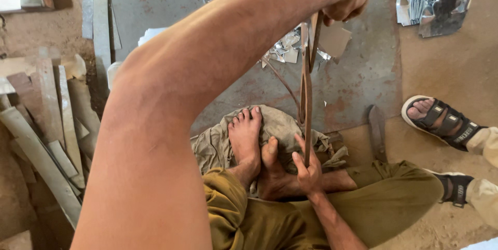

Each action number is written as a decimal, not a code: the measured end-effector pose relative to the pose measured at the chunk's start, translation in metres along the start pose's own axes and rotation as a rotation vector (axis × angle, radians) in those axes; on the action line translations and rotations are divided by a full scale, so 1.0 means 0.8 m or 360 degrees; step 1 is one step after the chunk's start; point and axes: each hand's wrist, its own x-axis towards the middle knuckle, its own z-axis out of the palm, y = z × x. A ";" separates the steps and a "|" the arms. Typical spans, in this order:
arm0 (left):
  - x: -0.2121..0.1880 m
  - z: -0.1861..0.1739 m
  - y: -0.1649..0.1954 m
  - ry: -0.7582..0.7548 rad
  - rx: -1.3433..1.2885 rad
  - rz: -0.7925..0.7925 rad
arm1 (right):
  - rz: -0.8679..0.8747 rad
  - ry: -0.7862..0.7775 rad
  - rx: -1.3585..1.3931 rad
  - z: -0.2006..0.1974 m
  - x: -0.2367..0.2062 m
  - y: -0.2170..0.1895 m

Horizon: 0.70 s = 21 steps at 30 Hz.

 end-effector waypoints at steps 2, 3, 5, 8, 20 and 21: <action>0.002 0.001 -0.002 0.0008 0.0024 -0.0006 | -0.0047 0.0022 0.0028 0.002 0.001 0.008; 0.004 0.002 -0.003 0.0011 0.0014 -0.0003 | -0.0058 0.0027 0.0032 0.004 0.000 0.012; 0.007 0.004 -0.006 0.0039 0.0028 0.0006 | -0.0140 0.0114 -0.0016 0.010 0.001 0.020; 0.008 0.010 -0.008 0.0149 0.0106 0.0006 | -0.0273 0.0306 -0.0125 0.022 0.014 0.029; -0.003 0.028 0.027 0.0234 0.0053 -0.0289 | 0.0332 -0.0092 0.0285 -0.007 -0.035 -0.032; -0.003 0.026 0.031 0.0187 0.0078 -0.0299 | 0.0330 -0.0037 0.0285 -0.004 -0.035 -0.033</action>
